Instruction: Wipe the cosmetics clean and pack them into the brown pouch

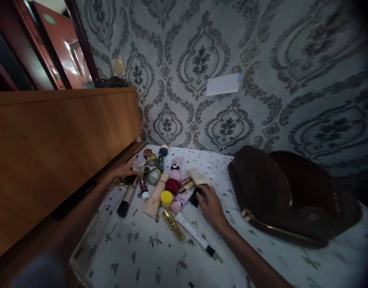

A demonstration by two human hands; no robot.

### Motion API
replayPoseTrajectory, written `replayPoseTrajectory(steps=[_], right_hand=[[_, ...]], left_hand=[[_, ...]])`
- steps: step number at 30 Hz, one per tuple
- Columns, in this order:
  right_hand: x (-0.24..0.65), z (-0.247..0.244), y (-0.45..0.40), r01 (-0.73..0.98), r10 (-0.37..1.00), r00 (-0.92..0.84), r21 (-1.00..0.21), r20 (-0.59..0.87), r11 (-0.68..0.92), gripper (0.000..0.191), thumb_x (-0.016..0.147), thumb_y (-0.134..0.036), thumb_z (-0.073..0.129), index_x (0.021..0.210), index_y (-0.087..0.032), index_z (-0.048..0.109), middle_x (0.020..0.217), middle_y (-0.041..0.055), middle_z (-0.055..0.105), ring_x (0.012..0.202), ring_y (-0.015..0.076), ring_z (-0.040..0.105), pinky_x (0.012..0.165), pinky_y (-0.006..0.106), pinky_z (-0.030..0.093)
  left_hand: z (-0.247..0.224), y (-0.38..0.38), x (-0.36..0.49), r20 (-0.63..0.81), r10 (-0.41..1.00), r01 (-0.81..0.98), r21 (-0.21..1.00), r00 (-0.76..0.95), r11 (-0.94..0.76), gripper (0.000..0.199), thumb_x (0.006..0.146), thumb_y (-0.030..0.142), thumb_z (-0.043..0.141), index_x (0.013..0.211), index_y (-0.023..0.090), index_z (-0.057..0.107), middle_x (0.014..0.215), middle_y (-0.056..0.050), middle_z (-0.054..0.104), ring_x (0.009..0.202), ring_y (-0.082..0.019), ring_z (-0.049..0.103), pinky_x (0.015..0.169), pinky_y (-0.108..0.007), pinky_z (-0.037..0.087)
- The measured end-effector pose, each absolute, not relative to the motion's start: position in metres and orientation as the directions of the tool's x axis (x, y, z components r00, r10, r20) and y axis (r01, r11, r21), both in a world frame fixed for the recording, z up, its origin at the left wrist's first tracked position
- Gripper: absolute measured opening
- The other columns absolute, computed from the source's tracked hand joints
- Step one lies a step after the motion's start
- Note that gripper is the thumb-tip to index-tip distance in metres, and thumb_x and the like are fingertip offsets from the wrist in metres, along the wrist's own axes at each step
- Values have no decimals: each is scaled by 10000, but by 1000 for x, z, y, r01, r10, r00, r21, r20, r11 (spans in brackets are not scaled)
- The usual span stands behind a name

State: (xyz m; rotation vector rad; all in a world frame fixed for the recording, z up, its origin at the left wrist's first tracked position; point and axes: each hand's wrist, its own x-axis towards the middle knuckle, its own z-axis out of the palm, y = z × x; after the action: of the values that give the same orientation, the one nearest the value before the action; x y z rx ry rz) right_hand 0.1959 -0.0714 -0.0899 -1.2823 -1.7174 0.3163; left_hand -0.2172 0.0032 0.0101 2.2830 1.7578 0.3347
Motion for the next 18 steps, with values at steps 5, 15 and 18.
replayPoseTrajectory(steps=[5,15,18], right_hand=[[196,-86,-72,614,850,-24,-663,526,428,346,870,-332,461,1130,-183,634,1147,131,604,1041,279,606,933,481,515],[194,-92,-71,619,831,-32,-642,556,453,369,874,-331,478,1175,-179,629,1196,142,620,1116,293,592,984,509,491],[192,-93,-72,607,825,-28,-646,565,463,374,874,-310,476,1197,-193,623,1187,131,636,1103,285,602,978,501,498]], left_hand=[[14,-17,-226,66,972,898,372,225,-233,550,868,487,491,1275,121,551,848,-38,707,795,-214,660,703,-296,510],[31,-23,-125,329,858,836,260,394,-483,370,947,355,448,1238,198,614,1169,-86,650,1098,-233,581,986,-343,439],[25,-16,-68,315,802,790,201,508,-579,378,957,370,469,1295,253,593,1249,-77,607,1198,-224,523,1051,-346,395]])
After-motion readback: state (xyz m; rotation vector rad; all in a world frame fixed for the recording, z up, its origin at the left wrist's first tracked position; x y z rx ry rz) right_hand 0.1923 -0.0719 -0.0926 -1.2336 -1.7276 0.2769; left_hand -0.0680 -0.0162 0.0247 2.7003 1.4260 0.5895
